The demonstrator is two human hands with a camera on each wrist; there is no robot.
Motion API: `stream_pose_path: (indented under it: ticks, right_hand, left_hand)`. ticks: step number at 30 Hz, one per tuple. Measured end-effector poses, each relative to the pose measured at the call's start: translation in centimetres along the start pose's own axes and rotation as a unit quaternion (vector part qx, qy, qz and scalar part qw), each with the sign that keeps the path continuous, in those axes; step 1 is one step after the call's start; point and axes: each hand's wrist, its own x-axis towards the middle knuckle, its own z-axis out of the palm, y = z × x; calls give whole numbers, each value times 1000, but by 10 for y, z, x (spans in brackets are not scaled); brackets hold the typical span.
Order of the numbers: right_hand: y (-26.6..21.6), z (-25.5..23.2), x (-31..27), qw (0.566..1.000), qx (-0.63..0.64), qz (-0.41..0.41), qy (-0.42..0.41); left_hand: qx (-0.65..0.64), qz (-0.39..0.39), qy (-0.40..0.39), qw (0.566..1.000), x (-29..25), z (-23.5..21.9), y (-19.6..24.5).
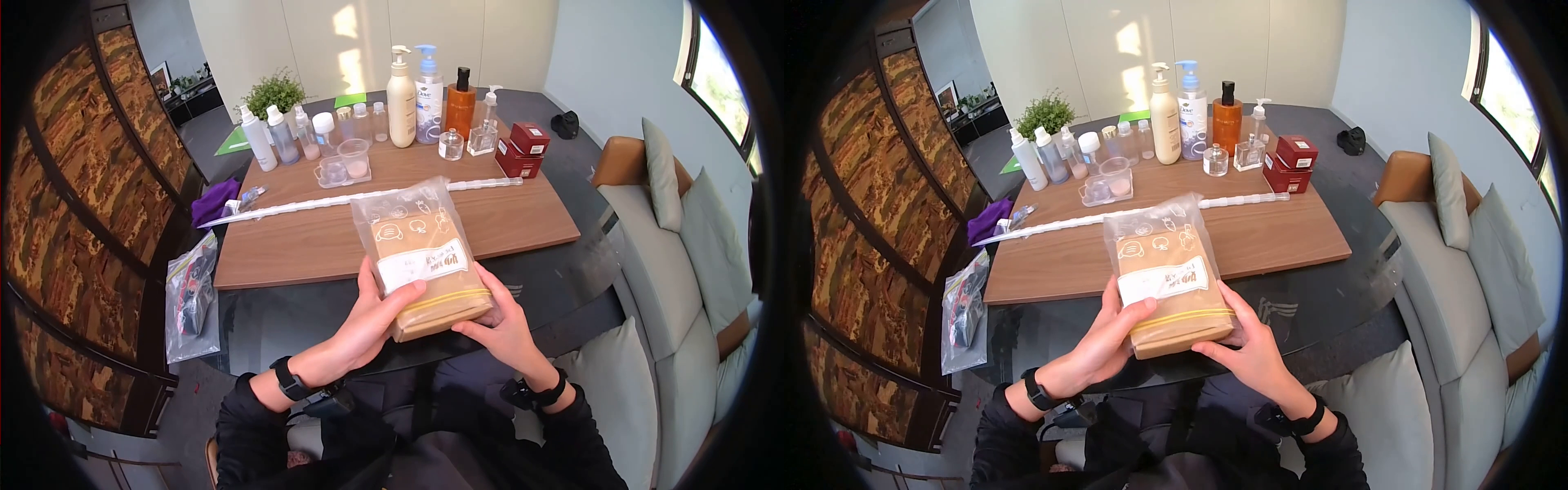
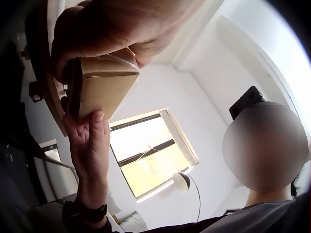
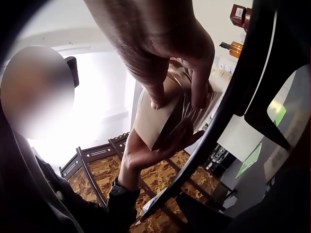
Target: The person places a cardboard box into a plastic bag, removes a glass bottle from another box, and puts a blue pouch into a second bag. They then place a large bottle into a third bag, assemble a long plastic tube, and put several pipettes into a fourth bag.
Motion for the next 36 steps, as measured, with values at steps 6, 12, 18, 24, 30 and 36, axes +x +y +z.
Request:
stream_pose_path:
  ticks: [6,12,18,24,30,36]
  right_hand:
    - [11,6,-1,999,28,16,20]
    - [20,7,-2,997,-5,6,80]
    - [28,8,2,988,-72,-29,131]
    - [13,6,8,898,-381,-173,135]
    - [15,10,14,875,-414,-222,120]
    - [9,1,23,970,-195,-60,131]
  left_hand:
    - [61,27,-29,997,3,-12,-9]
    - [381,131,-43,914,-7,-30,-23]
    - [274,169,-35,946,-3,-41,-34]
    - [332,177,22,926,-4,-44,-27]
    - [297,156,57,940,-2,-51,-25]
    - [369,268,-4,890,-12,-46,-10]
